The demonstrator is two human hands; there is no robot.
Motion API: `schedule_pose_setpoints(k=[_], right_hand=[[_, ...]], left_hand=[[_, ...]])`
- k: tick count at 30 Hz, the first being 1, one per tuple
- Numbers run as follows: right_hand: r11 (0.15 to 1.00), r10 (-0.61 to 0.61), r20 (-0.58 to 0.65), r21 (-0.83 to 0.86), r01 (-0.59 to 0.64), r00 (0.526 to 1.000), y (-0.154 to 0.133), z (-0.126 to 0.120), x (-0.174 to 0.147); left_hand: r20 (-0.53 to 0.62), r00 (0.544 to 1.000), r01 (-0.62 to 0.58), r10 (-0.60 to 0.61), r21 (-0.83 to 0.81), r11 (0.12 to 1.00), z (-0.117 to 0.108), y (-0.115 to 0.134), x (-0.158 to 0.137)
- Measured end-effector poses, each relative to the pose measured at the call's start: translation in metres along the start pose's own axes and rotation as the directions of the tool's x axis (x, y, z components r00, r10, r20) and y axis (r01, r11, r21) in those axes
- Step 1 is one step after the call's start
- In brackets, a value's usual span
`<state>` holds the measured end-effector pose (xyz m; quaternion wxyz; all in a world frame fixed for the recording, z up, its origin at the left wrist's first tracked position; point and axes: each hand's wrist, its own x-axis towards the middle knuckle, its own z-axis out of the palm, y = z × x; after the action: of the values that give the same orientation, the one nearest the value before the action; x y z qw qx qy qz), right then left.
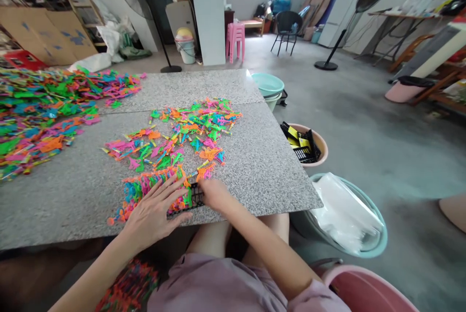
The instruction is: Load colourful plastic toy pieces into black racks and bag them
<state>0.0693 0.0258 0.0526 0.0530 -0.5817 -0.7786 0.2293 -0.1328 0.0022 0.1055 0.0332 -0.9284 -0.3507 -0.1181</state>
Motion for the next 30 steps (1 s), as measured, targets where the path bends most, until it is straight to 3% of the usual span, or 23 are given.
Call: schedule_pose_setpoints(k=[3, 6, 9, 12, 15, 18, 21, 24, 27, 30], right_hand=[[0.984, -0.045, -0.157, -0.175, 0.017, 0.987, 0.018, -0.016, 0.025], [0.917, -0.313, -0.077, -0.284, 0.280, 0.947, 0.025, -0.014, 0.046], [0.889, -0.406, -0.066, -0.262, 0.376, 0.912, 0.048, -0.008, 0.046], [0.952, -0.302, -0.124, -0.087, 0.293, 0.945, 0.088, -0.010, 0.034], [0.987, -0.093, -0.233, 0.109, 0.121, 0.968, 0.107, -0.015, 0.022], [0.979, 0.186, -0.371, 0.151, -0.139, 0.910, 0.091, -0.014, 0.014], [0.890, 0.452, -0.376, 0.128, -0.438, 0.809, 0.076, -0.017, 0.002], [0.818, 0.558, -0.329, 0.066, -0.571, 0.762, 0.092, -0.031, -0.012], [0.850, 0.526, -0.079, 0.033, -0.525, 0.847, 0.123, -0.048, -0.019], [0.878, 0.400, 0.189, 0.202, -0.434, 0.897, 0.135, -0.053, -0.022]], left_hand=[[-0.049, 0.999, 0.011, -0.010, 0.034, 0.999, 0.003, 0.005, 0.007], [-0.101, 0.994, 0.052, -0.046, 0.056, 0.997, 0.006, 0.009, 0.011], [-0.117, 0.993, 0.036, -0.032, 0.035, 0.999, 0.006, 0.007, 0.007], [-0.096, 0.995, -0.033, 0.031, -0.012, 0.999, 0.005, 0.003, -0.001], [-0.087, 0.996, -0.032, 0.031, -0.009, 0.999, 0.004, 0.001, -0.003], [-0.095, 0.995, -0.018, 0.018, 0.009, 1.000, 0.004, 0.003, 0.001], [-0.101, 0.995, -0.024, 0.025, 0.006, 1.000, 0.004, 0.003, 0.003], [-0.093, 0.995, -0.034, 0.034, 0.005, 0.999, 0.004, 0.002, 0.003], [-0.090, 0.995, -0.029, 0.031, 0.015, 0.999, 0.005, 0.001, 0.003], [-0.099, 0.995, -0.017, 0.020, 0.025, 1.000, 0.005, 0.002, 0.005]])
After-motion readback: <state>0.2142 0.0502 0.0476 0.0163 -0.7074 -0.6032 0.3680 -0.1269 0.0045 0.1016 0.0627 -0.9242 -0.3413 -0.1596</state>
